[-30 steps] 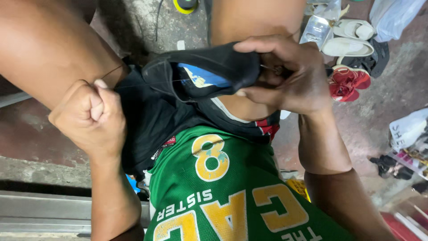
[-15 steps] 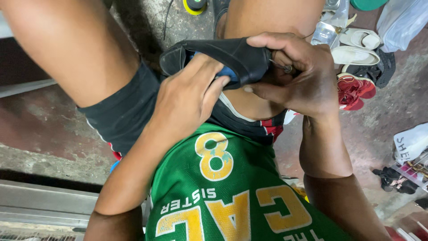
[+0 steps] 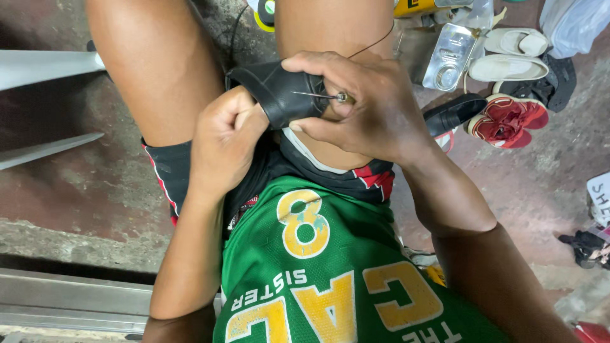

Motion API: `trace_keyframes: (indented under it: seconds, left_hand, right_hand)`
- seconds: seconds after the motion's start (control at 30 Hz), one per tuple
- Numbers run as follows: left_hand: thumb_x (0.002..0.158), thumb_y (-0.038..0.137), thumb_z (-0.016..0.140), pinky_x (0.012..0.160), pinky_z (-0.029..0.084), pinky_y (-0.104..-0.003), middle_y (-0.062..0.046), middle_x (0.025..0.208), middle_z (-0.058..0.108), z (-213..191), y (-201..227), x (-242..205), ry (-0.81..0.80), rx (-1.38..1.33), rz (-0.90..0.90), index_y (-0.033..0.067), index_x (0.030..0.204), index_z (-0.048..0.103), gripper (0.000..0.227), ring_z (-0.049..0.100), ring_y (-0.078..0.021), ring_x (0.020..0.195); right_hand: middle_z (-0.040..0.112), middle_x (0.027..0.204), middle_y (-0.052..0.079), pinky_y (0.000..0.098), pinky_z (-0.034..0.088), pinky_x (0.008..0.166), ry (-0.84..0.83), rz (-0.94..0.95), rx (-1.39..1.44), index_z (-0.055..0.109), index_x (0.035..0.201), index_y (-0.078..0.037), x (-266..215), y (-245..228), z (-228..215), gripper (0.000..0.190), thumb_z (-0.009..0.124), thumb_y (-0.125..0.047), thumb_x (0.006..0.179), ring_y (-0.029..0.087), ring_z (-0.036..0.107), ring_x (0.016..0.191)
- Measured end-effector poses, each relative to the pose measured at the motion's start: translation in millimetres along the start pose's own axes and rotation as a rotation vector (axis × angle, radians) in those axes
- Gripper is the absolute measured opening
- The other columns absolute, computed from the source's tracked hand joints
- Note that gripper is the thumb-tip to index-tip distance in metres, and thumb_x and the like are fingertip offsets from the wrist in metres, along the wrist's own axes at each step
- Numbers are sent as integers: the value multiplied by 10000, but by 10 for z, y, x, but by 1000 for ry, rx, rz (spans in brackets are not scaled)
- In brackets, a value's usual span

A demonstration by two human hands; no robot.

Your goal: The person stitches the back and side of a black shoe sole using a hand tool and thread, pulling the thread tight after each stitch.

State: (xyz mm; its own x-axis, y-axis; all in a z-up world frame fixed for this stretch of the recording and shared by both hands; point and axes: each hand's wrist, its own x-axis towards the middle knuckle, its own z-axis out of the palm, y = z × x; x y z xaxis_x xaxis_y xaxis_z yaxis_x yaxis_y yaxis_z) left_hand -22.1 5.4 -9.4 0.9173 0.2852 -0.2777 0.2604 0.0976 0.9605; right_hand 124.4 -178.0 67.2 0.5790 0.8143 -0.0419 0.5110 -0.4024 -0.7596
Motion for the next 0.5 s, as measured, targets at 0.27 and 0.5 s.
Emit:
trace_keyframes:
  seconds: [0.27, 0.5]
  left_hand:
    - [1151, 98, 632, 710, 368, -193, 23, 890, 492, -405, 271, -361, 500, 137, 199, 29, 941, 509, 253, 427, -54, 775]
    - [1037, 4, 627, 869, 589, -330, -142, 1168, 687, 28, 587, -151, 111, 443, 544, 24, 1149, 693, 132, 719, -269, 1006]
  right_hand:
    - [399, 712, -87, 200, 252, 544, -10, 118, 302, 656, 1378, -62, -120, 182, -124, 672, 941, 56, 780, -3, 366, 596]
    - [368, 742, -122, 161, 219, 552, 10, 207, 403, 646, 1356, 13, -154, 227, -135, 688, 895, 168, 734, -35, 310, 598]
